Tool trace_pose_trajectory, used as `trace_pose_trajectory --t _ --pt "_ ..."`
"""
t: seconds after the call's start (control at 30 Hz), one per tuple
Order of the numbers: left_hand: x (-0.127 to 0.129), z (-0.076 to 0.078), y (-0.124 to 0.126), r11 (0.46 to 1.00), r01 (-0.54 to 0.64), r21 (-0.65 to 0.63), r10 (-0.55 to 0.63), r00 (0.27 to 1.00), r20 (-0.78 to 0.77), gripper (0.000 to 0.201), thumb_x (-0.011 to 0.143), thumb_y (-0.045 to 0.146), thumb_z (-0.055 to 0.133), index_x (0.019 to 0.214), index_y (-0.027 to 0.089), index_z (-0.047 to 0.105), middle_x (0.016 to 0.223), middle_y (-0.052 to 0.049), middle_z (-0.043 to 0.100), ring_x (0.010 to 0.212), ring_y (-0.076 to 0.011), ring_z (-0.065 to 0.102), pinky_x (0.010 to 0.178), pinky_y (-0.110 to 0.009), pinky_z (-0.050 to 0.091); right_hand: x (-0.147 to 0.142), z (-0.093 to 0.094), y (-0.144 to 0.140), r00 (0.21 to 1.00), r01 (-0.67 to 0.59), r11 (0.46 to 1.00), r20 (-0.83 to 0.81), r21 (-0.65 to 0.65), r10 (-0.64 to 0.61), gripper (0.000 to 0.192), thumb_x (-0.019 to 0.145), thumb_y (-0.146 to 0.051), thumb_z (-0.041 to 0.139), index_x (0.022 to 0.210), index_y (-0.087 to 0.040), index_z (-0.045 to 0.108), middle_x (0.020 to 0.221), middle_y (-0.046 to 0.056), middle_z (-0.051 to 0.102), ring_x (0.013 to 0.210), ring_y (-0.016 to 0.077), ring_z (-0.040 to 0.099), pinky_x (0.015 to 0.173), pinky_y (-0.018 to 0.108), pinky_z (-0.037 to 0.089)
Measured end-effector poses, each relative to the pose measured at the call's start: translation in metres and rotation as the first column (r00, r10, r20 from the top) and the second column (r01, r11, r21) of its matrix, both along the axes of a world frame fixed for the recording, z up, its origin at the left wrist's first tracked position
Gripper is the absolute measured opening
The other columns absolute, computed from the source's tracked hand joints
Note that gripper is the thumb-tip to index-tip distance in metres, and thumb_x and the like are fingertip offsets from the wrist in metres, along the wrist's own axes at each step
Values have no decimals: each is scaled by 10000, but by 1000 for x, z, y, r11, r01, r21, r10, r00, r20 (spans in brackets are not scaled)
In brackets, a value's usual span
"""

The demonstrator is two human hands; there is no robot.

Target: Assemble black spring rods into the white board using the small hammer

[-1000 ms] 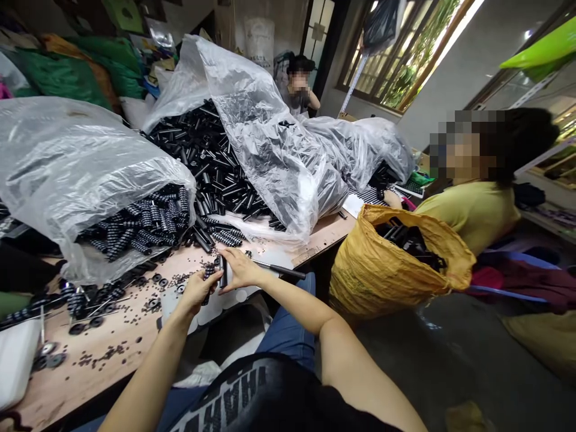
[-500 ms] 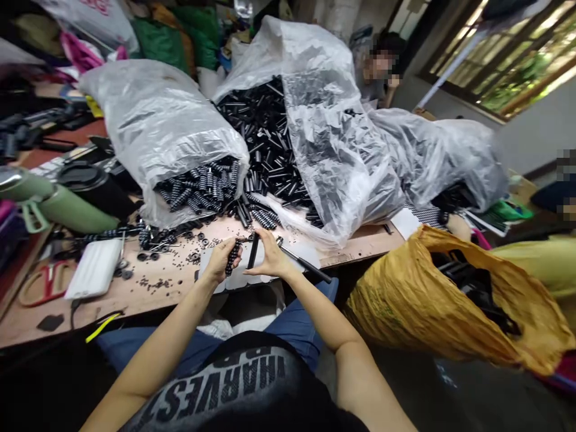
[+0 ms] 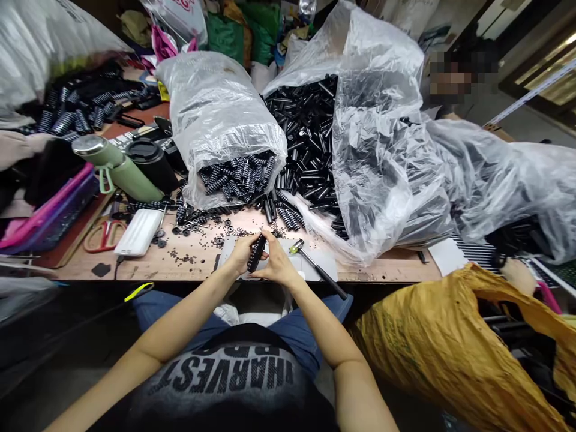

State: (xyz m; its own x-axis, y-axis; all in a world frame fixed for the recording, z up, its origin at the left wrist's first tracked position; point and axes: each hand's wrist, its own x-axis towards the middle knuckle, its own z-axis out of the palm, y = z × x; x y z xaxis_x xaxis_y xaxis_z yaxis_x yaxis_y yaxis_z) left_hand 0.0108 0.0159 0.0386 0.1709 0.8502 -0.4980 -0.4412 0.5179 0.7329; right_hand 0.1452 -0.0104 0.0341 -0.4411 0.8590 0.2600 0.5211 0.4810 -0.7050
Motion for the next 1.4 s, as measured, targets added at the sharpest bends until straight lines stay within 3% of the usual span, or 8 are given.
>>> trace_pose_trajectory --t 0.2,0.3,0.4,0.57,0.8,0.93,1.07,1.4 --pt "4 -15 2 996 92 19 -90 993 -78 405 781 479 636 936 105 650 599 -11 573 437 -127 562 451 -254 489 -4 -17 -4 993 118 993 12 15 -118 1059 527 -246 801 1412 -134 230 1380 184 391 1296 302 400 1100 454 351" --pt "4 -31 -3 955 186 232 -96 931 -352 389 830 450 579 1017 121 667 772 -69 627 660 -173 627 671 -340 544 -4 -34 -5 979 190 981 65 42 -192 1015 532 -242 763 1397 -105 251 1352 202 411 1278 322 410 1082 480 364" --pt "5 -51 -16 777 424 465 65 681 -730 430 798 258 616 1212 143 607 998 -111 598 928 -219 591 890 -400 488 -1 -55 -7 945 295 951 122 89 -304 843 629 -220 656 1373 -64 293 1320 234 441 1252 332 431 1058 511 375" --pt "10 -79 -25 574 727 377 211 313 -926 502 829 96 494 1331 102 480 1026 -144 578 952 -238 560 878 -428 487 2 -75 -12 902 358 929 224 88 -369 714 693 -178 546 1362 -37 337 1306 249 474 1235 328 449 1052 529 363" --pt "0 -113 -18 328 864 382 461 207 -863 435 846 28 391 1244 118 540 1002 -133 616 925 -222 579 841 -370 505 31 -64 -31 873 375 923 299 91 -384 841 662 -403 734 1374 -128 380 1384 195 443 1296 325 396 1081 494 338" --pt "-18 -127 -2 191 894 406 531 254 -808 434 838 17 389 1215 125 577 1052 -156 621 921 -241 589 792 -372 506 73 -56 -38 712 587 804 412 94 -568 712 724 -389 732 1331 -155 443 1383 169 453 1277 305 406 1057 463 354" --pt "-19 -123 -4 178 902 393 560 236 -794 453 836 20 395 1222 151 591 1070 -151 628 946 -250 589 757 -367 488 113 -53 -48 488 748 649 548 140 -680 419 822 -401 649 1143 -143 577 1212 162 564 1120 294 496 952 423 411" --pt "-12 -96 -12 301 898 322 582 94 -808 371 909 96 416 1234 170 578 1055 -108 659 911 -215 574 830 -404 400 134 -71 -47 411 585 730 647 353 -642 442 954 -520 357 875 -152 588 849 120 614 840 257 548 715 329 365"
